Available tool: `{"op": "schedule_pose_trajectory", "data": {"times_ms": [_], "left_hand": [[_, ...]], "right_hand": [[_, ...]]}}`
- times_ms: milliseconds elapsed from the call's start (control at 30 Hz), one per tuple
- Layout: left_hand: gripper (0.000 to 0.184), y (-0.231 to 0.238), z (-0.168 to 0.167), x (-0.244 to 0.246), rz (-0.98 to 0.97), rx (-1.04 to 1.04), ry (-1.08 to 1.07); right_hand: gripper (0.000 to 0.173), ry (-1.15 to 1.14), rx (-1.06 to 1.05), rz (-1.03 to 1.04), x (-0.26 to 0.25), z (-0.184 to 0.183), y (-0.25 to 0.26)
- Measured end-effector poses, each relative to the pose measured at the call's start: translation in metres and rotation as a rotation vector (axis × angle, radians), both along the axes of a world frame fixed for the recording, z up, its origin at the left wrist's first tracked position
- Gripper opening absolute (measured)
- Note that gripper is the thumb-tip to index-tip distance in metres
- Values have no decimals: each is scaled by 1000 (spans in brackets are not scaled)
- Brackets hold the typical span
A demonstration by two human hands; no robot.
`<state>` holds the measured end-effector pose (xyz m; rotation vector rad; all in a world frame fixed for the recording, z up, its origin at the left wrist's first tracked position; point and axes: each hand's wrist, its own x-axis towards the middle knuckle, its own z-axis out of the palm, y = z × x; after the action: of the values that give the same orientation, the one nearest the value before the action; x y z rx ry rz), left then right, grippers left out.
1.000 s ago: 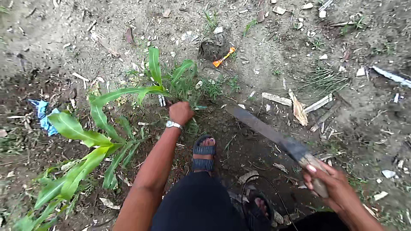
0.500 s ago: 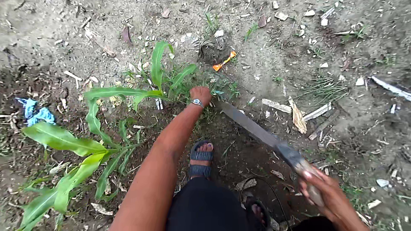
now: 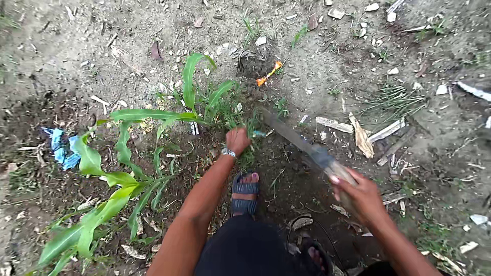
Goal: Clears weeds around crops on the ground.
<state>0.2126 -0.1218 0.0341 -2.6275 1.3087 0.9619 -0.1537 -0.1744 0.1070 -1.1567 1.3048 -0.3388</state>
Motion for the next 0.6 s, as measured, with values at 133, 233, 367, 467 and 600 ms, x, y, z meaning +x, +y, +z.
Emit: {"op": "schedule_pose_trajectory", "data": {"times_ms": [133, 233, 367, 467, 600], "left_hand": [[34, 32, 4, -6, 80, -110, 9], [42, 22, 13, -1, 96, -313, -43], [52, -49, 22, -3, -12, -105, -45], [46, -86, 12, 0, 17, 58, -85], [37, -65, -8, 1, -23, -11, -51]], "right_hand": [[23, -104, 264, -149, -99, 48, 21], [24, -108, 283, -160, -89, 50, 25], [38, -31, 200, -46, 35, -12, -2], [34, -86, 218, -31, 76, -35, -15], [32, -30, 315, -75, 8, -18, -4]]}}
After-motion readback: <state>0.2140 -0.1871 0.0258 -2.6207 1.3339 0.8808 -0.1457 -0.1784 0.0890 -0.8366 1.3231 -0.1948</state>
